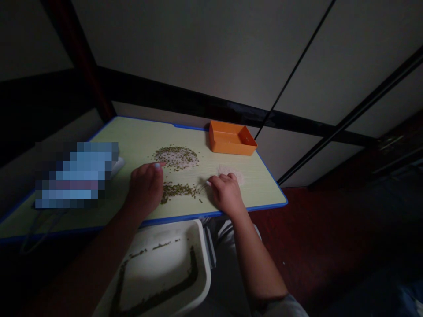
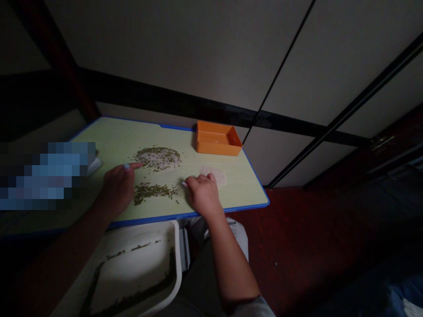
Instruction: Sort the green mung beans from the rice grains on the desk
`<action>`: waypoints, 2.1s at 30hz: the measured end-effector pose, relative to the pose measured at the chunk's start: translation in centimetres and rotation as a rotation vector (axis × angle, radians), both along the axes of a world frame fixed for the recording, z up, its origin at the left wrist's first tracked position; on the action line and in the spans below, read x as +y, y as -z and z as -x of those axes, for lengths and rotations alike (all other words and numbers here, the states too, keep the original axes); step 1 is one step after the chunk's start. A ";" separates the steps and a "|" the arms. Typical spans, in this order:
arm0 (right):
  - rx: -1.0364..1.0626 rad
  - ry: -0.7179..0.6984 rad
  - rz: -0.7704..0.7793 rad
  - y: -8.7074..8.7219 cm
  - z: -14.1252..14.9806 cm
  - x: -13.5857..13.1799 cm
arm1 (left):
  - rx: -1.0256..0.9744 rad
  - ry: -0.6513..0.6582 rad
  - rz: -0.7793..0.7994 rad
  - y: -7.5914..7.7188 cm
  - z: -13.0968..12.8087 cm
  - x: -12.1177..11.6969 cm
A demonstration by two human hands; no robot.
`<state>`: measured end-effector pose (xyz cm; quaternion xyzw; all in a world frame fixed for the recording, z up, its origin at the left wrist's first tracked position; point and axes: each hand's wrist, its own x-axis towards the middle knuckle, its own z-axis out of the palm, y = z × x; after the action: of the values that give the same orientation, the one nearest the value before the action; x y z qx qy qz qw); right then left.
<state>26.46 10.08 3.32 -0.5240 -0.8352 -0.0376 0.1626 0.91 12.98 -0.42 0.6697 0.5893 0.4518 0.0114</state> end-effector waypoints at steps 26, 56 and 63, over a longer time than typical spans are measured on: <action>0.026 0.001 -0.043 0.3 0.4 0.4 | 0.036 -0.002 0.003 0.9 0.4 0.4; 0.045 -0.105 0.001 0.1 0.1 0.2 | 0.042 0.002 0.076 -0.6 -0.1 -0.2; 0.055 -0.095 -0.002 0.2 0.1 0.2 | 0.005 0.025 0.049 -0.6 0.0 -0.2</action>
<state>26.36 10.27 3.15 -0.4843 -0.8543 -0.0163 0.1878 0.86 12.82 0.13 0.6776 0.5920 0.4351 0.0320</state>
